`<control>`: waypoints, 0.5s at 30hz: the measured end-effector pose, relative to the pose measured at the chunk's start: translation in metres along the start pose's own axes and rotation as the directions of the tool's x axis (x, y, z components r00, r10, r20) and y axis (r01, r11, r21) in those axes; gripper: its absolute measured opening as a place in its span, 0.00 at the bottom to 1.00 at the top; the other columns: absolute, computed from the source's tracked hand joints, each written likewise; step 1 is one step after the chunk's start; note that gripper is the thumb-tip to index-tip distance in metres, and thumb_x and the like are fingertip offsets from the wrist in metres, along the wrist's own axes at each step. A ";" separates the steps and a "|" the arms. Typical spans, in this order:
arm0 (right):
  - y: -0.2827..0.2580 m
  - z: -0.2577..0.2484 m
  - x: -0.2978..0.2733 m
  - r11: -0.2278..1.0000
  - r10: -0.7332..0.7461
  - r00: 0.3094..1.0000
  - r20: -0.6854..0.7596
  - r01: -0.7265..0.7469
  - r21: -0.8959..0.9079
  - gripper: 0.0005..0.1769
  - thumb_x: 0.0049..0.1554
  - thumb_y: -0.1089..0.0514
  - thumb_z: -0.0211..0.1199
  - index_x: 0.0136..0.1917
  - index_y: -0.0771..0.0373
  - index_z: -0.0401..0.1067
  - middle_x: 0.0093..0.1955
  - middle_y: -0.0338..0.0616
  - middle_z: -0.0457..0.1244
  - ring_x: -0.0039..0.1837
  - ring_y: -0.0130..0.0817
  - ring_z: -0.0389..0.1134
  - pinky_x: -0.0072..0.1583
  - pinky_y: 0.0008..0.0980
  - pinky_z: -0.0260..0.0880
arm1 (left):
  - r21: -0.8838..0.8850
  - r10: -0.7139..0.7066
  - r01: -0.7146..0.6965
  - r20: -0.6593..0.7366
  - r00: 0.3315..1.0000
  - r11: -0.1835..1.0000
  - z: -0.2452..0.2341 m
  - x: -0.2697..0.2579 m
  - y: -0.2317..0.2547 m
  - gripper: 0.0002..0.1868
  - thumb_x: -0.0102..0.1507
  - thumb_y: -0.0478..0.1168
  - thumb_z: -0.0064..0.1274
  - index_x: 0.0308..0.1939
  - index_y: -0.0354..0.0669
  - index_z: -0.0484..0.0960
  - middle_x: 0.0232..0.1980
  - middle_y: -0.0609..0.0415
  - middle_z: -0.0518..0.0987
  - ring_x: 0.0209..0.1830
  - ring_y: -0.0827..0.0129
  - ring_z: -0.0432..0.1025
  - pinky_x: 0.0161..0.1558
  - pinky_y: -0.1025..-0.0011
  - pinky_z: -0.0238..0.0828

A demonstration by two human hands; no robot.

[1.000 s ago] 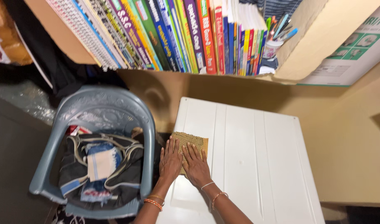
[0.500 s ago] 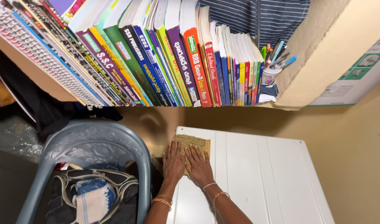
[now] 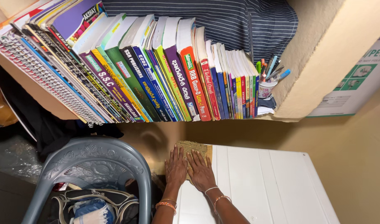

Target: The person wipes the top and side surfaces of a white plastic cabinet by hand using a piece of cloth.

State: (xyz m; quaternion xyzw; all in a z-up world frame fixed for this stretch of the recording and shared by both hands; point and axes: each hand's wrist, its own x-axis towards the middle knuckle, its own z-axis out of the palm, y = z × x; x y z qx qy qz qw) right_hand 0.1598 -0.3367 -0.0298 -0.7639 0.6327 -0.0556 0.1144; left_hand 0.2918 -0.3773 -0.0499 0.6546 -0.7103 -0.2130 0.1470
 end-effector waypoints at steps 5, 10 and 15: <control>-0.004 -0.002 -0.011 0.999 0.017 0.997 0.081 -0.015 -0.029 0.36 0.66 0.39 0.33 0.84 0.44 0.34 0.87 0.34 0.31 0.86 0.34 0.29 0.81 0.50 0.24 | -0.003 -0.025 0.025 0.007 1.000 1.000 -0.004 -0.019 0.002 0.32 0.71 0.51 0.32 0.80 0.58 0.47 0.85 0.59 0.38 0.84 0.62 0.36 0.78 0.50 0.39; -0.009 0.003 -0.049 1.000 0.018 0.991 0.129 -0.015 -0.028 0.36 0.67 0.38 0.30 0.84 0.44 0.32 0.88 0.34 0.29 0.86 0.34 0.27 0.81 0.50 0.23 | 0.029 0.015 -0.013 -0.045 0.999 0.999 0.001 -0.063 0.001 0.32 0.71 0.51 0.32 0.80 0.57 0.49 0.85 0.58 0.39 0.84 0.61 0.36 0.79 0.55 0.37; -0.017 0.003 -0.095 1.000 -0.020 0.982 0.188 0.023 -0.012 0.36 0.67 0.38 0.30 0.85 0.44 0.31 0.88 0.34 0.28 0.86 0.34 0.27 0.82 0.48 0.24 | 0.187 -0.018 0.016 0.011 1.000 0.982 -0.009 -0.126 0.012 0.31 0.72 0.52 0.29 0.80 0.55 0.49 0.85 0.58 0.38 0.84 0.62 0.33 0.78 0.53 0.31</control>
